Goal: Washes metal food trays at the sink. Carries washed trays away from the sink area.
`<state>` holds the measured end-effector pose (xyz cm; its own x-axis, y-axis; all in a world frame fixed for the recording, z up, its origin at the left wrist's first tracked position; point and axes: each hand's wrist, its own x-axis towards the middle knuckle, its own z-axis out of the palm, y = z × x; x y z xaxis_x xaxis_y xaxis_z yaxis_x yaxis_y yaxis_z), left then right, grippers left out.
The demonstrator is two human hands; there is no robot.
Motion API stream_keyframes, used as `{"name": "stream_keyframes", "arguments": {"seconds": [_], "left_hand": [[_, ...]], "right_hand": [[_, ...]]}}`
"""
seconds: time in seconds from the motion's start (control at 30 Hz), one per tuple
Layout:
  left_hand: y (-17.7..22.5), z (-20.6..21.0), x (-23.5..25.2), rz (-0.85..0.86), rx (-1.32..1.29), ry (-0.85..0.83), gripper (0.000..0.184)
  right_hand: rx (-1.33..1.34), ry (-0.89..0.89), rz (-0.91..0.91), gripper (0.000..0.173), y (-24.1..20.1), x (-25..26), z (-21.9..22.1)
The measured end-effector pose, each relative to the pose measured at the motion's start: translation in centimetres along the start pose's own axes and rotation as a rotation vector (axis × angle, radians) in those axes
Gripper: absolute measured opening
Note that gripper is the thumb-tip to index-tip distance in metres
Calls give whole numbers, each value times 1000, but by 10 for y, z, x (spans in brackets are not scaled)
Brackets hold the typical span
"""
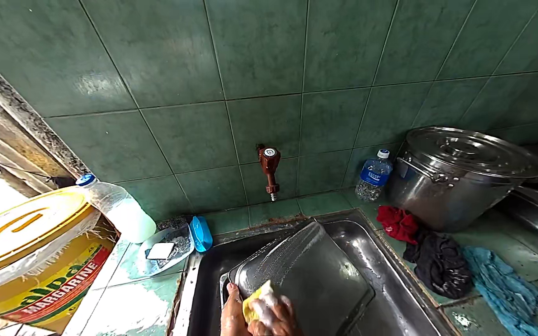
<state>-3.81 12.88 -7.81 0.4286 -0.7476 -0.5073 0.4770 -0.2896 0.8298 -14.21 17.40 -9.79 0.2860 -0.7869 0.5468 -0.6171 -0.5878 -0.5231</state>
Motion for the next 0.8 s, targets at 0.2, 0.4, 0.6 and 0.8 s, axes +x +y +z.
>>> {"name": "stream_keyframes", "arguments": {"seconds": [0.2, 0.4, 0.6, 0.8], "left_hand": [[11, -26, -1, -17, -137, 163, 64], [-3, -4, 1, -36, -202, 110, 68], [11, -28, 15, 55, -243, 177, 66], [8, -29, 9, 32, -261, 155, 71]], "right_hand": [[-304, 53, 504, 39, 102, 62, -70], [-286, 20, 191, 38, 28, 34, -3], [-17, 127, 16, 26, 46, -15, -35], [-214, 278, 313, 23, 122, 39, -71]]}}
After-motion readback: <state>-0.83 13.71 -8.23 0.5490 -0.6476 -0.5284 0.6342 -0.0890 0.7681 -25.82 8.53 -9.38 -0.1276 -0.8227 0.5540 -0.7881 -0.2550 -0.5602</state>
